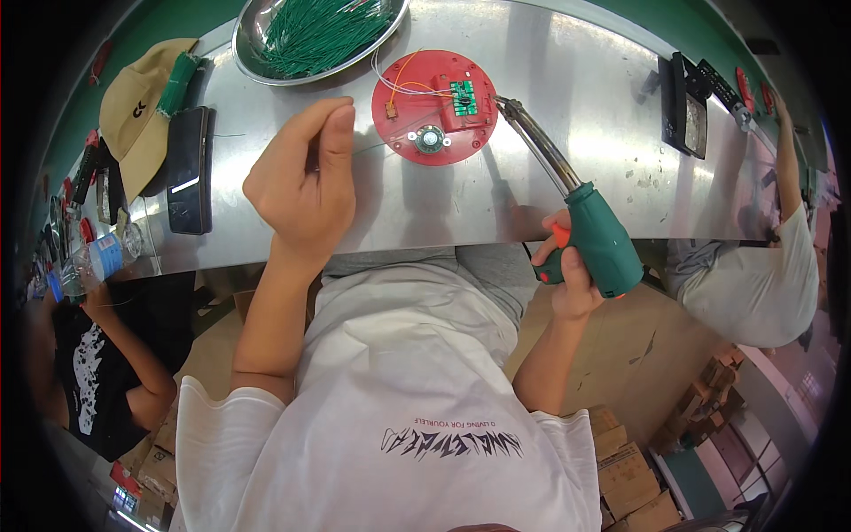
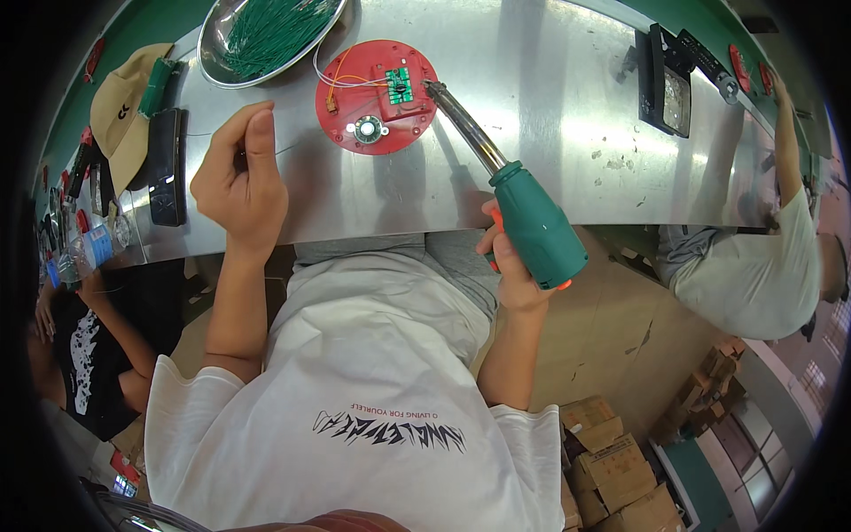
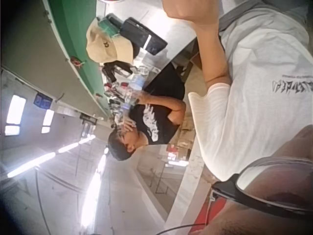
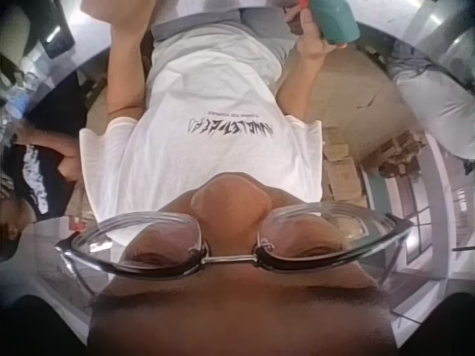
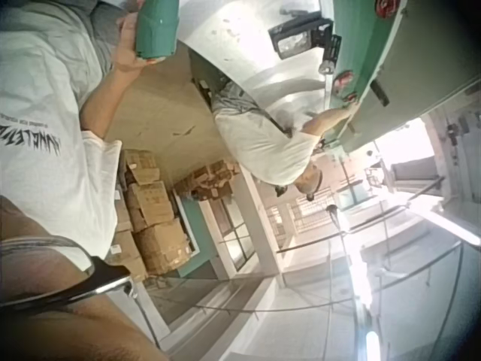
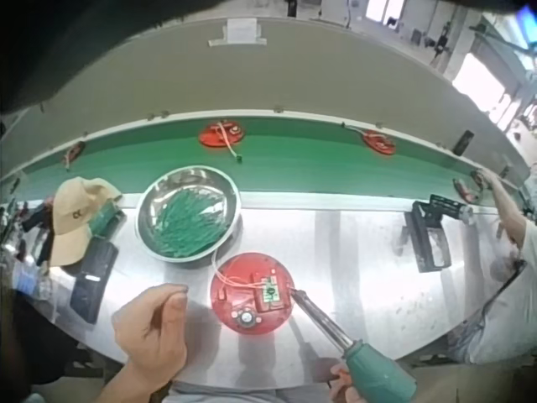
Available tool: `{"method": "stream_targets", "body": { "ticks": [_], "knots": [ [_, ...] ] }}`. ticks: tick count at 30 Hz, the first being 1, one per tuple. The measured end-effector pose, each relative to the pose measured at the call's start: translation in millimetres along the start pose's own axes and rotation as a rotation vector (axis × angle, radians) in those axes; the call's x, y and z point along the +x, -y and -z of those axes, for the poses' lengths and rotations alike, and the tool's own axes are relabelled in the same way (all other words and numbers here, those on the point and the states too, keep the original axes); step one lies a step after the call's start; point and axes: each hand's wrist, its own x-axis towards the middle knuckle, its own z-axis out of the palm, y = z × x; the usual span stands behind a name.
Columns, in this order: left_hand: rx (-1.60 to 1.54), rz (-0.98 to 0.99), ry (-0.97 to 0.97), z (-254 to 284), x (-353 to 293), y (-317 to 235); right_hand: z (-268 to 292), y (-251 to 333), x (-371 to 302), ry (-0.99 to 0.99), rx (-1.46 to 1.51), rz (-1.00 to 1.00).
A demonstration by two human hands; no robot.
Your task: Soldering wires and components onto small circular circuit boards on a production line.
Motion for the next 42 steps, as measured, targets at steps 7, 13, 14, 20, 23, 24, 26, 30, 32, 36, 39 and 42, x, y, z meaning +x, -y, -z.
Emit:
{"method": "stream_targets", "body": {
  "ticks": [7,13,14,20,23,24,26,30,32,36,39,42],
  "knots": [
    [-0.021,-0.264,-0.018,-41.4,6.4,-16.8,-7.5,-0.2,4.2,0.081,-0.073,0.038],
    [0.064,-0.16,-0.01,-62.4,-10.6,7.5,-4.1,-4.0,3.0,0.107,-0.089,0.008],
    [0.063,-0.156,-0.009,-63.3,-10.6,7.3,-2.9,-4.3,2.4,0.107,-0.091,0.005],
    [0.028,-0.153,-0.046,-69.6,-9.1,9.2,2.8,-6.6,1.3,0.117,-0.096,-0.008],
    [0.036,-0.174,-0.077,-70.9,-10.1,11.0,7.2,-13.2,1.5,0.172,-0.148,0.092],
    [0.035,-0.176,-0.081,-70.7,-10.1,11.2,7.0,-13.6,1.3,0.17,-0.157,0.074],
    [0.036,-0.175,-0.084,-70.4,-10.4,11.3,4.5,-12.3,1.3,0.17,-0.165,0.056],
    [0.047,-0.147,-0.076,-70.4,-11.1,9.7,1.5,-8.9,2.4,0.149,-0.078,-0.017],
    [0.057,-0.14,-0.075,-70.3,-11.4,10.0,0.4,-7.6,3.9,0.146,-0.061,-0.024],
    [0.058,-0.153,-0.098,-72.0,-11.6,11.3,-5.3,-1.9,6.1,0.049,0.047,-0.07],
    [0.056,-0.145,-0.09,-71.6,-11.1,10.6,-5.5,1.8,4.6,0.013,0.066,-0.07],
    [0.05,-0.143,-0.088,-71.1,-10.5,10.5,-1.7,-0.1,3.9,0.045,0.006,-0.033]
  ]
}}
